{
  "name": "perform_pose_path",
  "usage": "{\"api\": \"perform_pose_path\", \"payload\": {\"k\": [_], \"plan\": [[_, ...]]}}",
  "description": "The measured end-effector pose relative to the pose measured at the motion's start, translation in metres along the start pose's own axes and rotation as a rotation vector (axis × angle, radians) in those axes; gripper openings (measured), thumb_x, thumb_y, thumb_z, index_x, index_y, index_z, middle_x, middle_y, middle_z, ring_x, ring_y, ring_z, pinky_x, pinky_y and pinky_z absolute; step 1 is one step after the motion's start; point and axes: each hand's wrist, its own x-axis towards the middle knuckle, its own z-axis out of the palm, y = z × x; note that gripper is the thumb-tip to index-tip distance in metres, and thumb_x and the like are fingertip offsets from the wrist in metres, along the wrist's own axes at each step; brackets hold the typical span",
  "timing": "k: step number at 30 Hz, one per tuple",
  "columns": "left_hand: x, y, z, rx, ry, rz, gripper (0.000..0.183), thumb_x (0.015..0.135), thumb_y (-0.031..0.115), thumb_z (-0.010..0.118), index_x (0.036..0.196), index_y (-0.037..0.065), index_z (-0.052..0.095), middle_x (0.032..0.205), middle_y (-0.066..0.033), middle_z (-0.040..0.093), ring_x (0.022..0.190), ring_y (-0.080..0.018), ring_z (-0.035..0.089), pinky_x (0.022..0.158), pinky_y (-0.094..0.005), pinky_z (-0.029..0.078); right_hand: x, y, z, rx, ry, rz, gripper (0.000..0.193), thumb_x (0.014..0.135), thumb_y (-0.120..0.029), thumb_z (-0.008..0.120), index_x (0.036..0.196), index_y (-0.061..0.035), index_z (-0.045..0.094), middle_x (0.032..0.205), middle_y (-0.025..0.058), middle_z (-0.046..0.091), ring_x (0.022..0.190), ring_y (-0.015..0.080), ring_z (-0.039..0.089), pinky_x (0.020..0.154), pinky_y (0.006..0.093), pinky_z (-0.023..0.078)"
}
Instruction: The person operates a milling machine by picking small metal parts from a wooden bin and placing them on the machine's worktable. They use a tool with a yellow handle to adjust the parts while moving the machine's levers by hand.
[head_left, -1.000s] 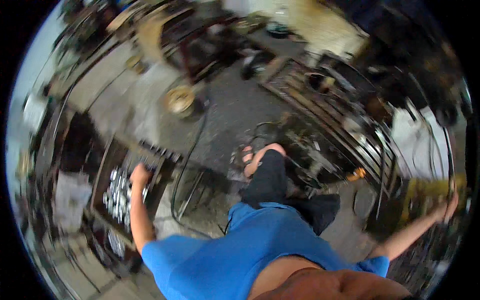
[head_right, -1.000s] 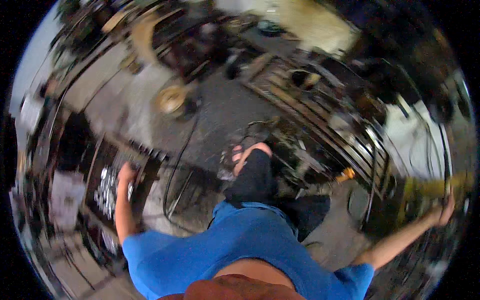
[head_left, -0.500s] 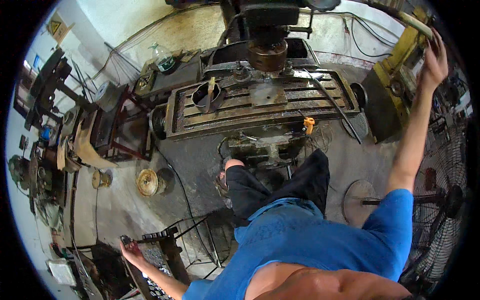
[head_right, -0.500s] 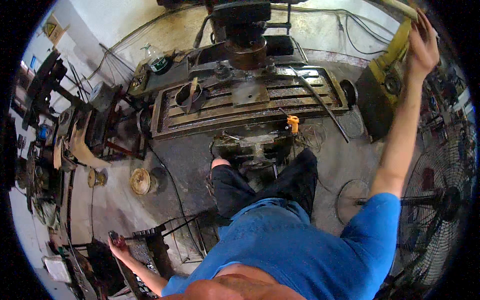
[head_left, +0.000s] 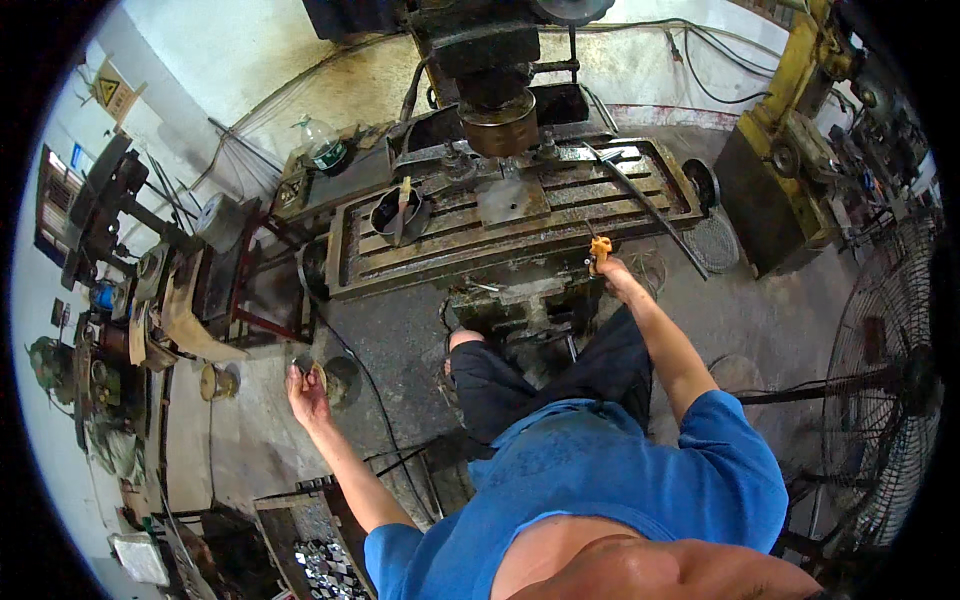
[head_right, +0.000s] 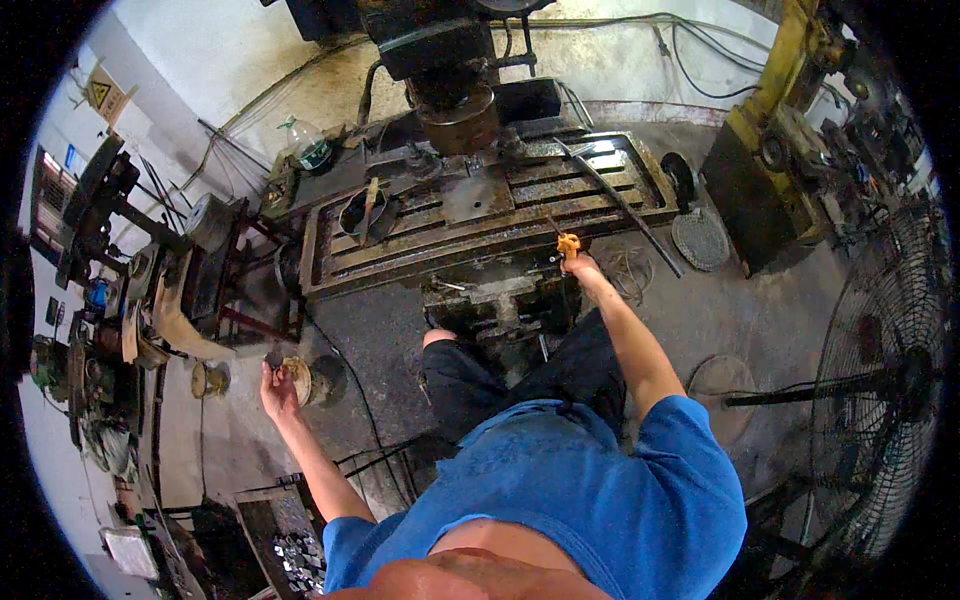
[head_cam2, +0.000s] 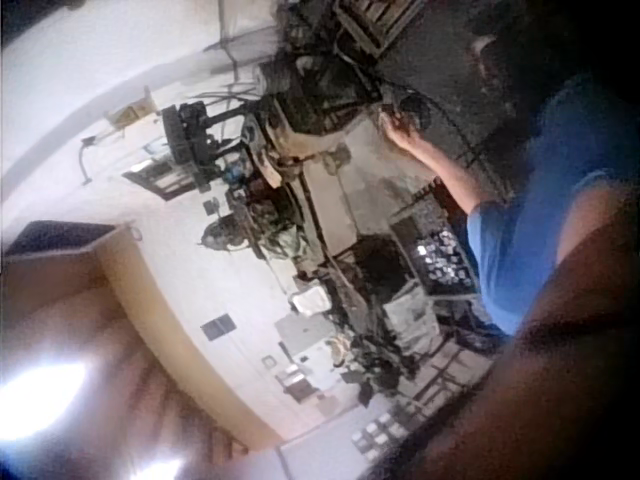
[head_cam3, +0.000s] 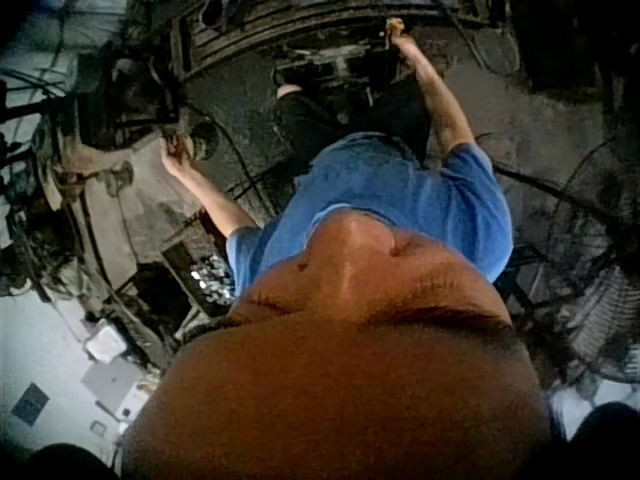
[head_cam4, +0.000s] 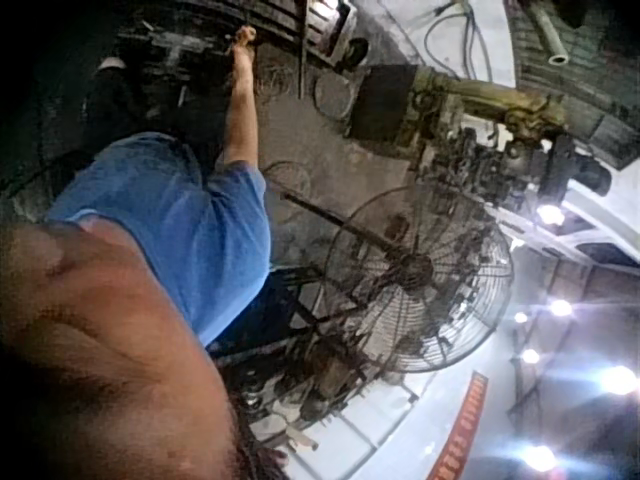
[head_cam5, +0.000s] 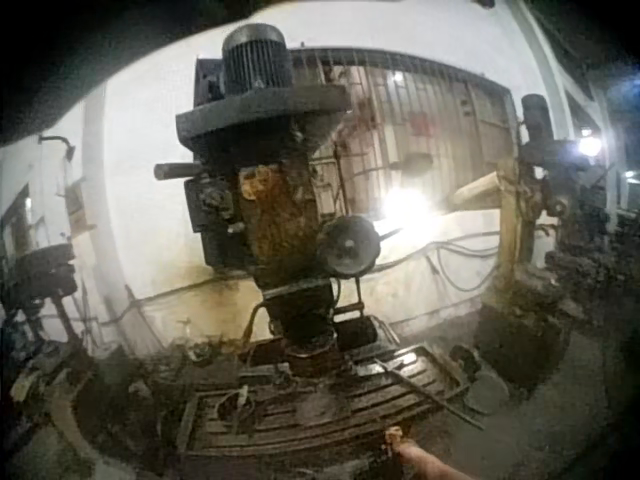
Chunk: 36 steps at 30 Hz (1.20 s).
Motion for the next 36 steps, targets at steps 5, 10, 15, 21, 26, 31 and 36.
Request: {"api": "perform_pose_path", "payload": {"k": [5, 10, 15, 21, 26, 31, 36], "plan": [[-0.003, 0.01, 0.023, -0.057, -0.024, 0.029, 0.013, 0.084, 0.016, 0.059, 0.081, 0.003, 0.058, 0.081, -0.0063, 0.061, 0.072, -0.0195, 0.057, 0.076, -0.0323, 0.047, -0.023, -0.002, 0.013, -0.023, 0.062, -0.339, 0.008, 0.067, -0.009, 0.055, 0.07, -0.0027, 0.058, 0.057, 0.0013, 0.052, 0.051, 0.0108, 0.052, 0.044, 0.0255, 0.042], [0.004, 0.046, 0.014, 0.015, 0.054, 0.122, 0.018, 0.085, 0.019, 0.057, 0.084, 0.001, 0.054, 0.078, -0.0089, 0.059, 0.067, -0.0213, 0.055, 0.072, -0.0327, 0.048, -0.097, -0.128, -0.012, 0.297, -0.331, -0.425, 0.052, 0.058, -0.002, 0.052, 0.11, -0.0065, 0.053, 0.069, 0.002, 0.056, 0.05, 0.0116, 0.051, 0.043, 0.0218, 0.04], [0.013, 0.042, 0.02, 0.095, 0.158, 0.055, 0.014, 0.084, 0.012, 0.055, 0.085, -0.003, 0.055, 0.074, -0.0097, 0.06, 0.067, -0.0221, 0.058, 0.076, -0.0347, 0.05, -0.115, -0.178, 0.027, -1.19, 0.062, -0.676, 0.036, 0.062, -0.026, 0.058, 0.089, -0.0014, 0.06, 0.076, 0.0196, 0.062, 0.074, 0.0349, 0.06, 0.068, 0.039, 0.048], [0.002, 0.025, 0.013, 0.029, -0.194, 0.021, 0.01, 0.082, 0.003, 0.055, 0.077, -0.002, 0.049, 0.067, -0.0084, 0.056, 0.059, -0.0181, 0.055, 0.088, -0.0441, 0.047, -0.035, -0.202, 0.097, -1.547, 0.104, -0.444, 0.03, 0.068, -0.026, 0.052, 0.083, -0.0058, 0.067, 0.086, 0.0163, 0.065, 0.083, 0.0286, 0.063, 0.075, 0.037, 0.05], [-0.012, 0.035, 0.022, 0.13, -0.073, 0.06, 0.01, 0.08, -0.001, 0.057, 0.082, 0.001, 0.047, 0.084, -0.0143, 0.06, 0.089, -0.0333, 0.06, 0.088, -0.051, 0.046, -0.012, -0.221, 0.106, -1.421, 0.13, -0.343, 0.035, 0.069, -0.029, 0.051, 0.089, -0.0044, 0.067, 0.091, 0.017, 0.064, 0.088, 0.0285, 0.063, 0.077, 0.0362, 0.049], [-0.034, 0.026, 0.021, 0.176, 0.097, -0.03, 0.012, 0.079, 0.0, 0.057, 0.087, 0.001, 0.048, 0.088, -0.0148, 0.059, 0.087, -0.0337, 0.06, 0.081, -0.0487, 0.049, -0.056, -0.207, 0.069, -1.449, -0.06, -0.318, 0.038, 0.066, -0.03, 0.052, 0.088, -0.0022, 0.066, 0.09, 0.019, 0.064, 0.087, 0.0316, 0.062, 0.077, 0.0381, 0.049], [-0.056, -0.025, 0.072, 0.457, -0.005, -0.162, 0.018, 0.079, 0.006, 0.058, 0.094, 0.0, 0.05, 0.094, -0.0133, 0.058, 0.086, -0.0313, 0.06, 0.074, -0.0402, 0.051, -0.13, -0.207, 0.064, -1.369, -0.351, -0.316, 0.038, 0.057, -0.032, 0.057, 0.077, -0.0008, 0.066, 0.082, 0.0207, 0.063, 0.078, 0.0328, 0.063, 0.07, 0.0377, 0.05]]}}
